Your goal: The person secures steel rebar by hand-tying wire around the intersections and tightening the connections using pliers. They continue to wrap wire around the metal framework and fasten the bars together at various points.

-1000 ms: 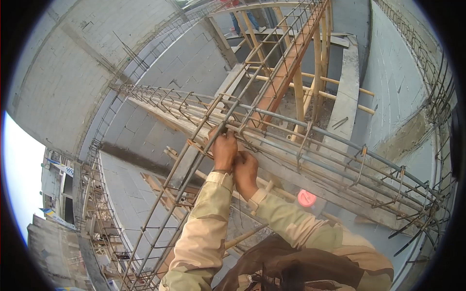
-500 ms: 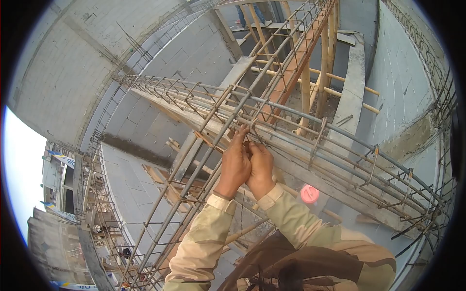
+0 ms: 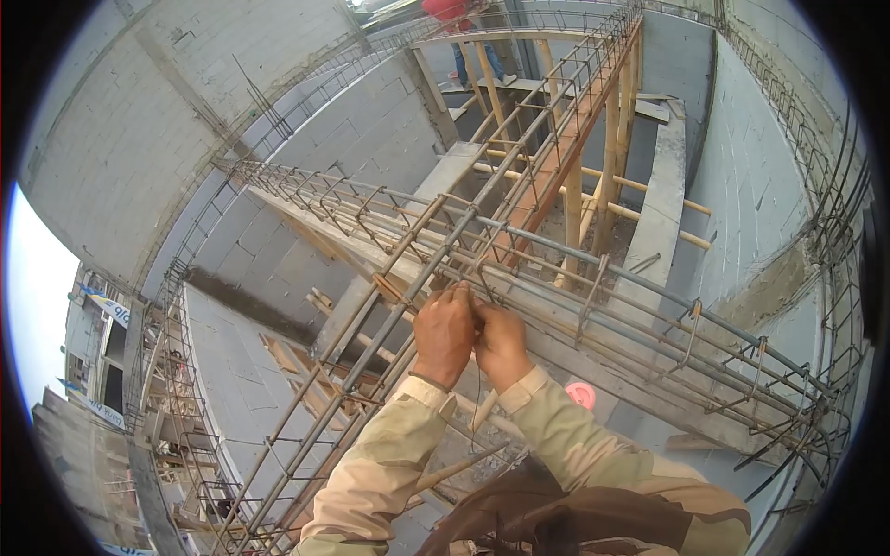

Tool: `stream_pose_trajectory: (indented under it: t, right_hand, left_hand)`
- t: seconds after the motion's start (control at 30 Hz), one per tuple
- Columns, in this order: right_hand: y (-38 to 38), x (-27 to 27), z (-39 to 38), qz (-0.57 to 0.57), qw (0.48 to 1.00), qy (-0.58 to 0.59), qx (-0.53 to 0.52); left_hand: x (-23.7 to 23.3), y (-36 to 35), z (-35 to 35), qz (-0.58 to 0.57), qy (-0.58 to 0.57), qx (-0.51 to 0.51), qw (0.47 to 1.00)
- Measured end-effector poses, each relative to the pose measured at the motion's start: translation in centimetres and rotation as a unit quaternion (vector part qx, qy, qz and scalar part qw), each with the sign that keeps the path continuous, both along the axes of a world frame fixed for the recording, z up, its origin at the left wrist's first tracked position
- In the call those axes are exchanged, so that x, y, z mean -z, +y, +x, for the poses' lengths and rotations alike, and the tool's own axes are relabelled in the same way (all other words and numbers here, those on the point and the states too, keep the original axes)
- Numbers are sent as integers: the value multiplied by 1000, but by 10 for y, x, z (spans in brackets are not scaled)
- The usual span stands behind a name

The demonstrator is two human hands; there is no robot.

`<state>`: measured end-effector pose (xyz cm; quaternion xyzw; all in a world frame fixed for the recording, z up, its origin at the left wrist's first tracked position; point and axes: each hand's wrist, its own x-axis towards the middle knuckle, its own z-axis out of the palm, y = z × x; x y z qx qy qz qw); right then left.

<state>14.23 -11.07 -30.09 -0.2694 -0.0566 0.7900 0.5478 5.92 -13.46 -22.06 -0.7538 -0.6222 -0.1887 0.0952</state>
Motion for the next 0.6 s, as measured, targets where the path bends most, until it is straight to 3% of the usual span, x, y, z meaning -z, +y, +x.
stream_pose_trajectory:
  t: [0.03,0.07,0.13,0.33,0.43,0.53,0.6]
  right_hand:
    - [0,2,2,-9,1000,30,-3]
    - [1,3,5,-5,1000,26,-4]
    - [5,3,10,-49,997,40,-52]
    - [10,1,13,-44,987,133,-73]
    - [0,-31,15,-54,994,82,-51]
    - [4,-28,13,-63,996,36,-60]
    - [-2,-43,10,-80,996,18,-46]
  left_hand:
    - [5,6,3,91,-4,1,996]
    - [5,7,7,96,-8,-1,995]
    - [5,7,11,33,-57,-97,993]
    - [6,3,10,17,-79,-97,992]
    - [13,4,4,3,-124,-88,988]
    - [7,6,1,-56,-158,-78,983]
    - [3,7,-3,-47,-135,-66,988]
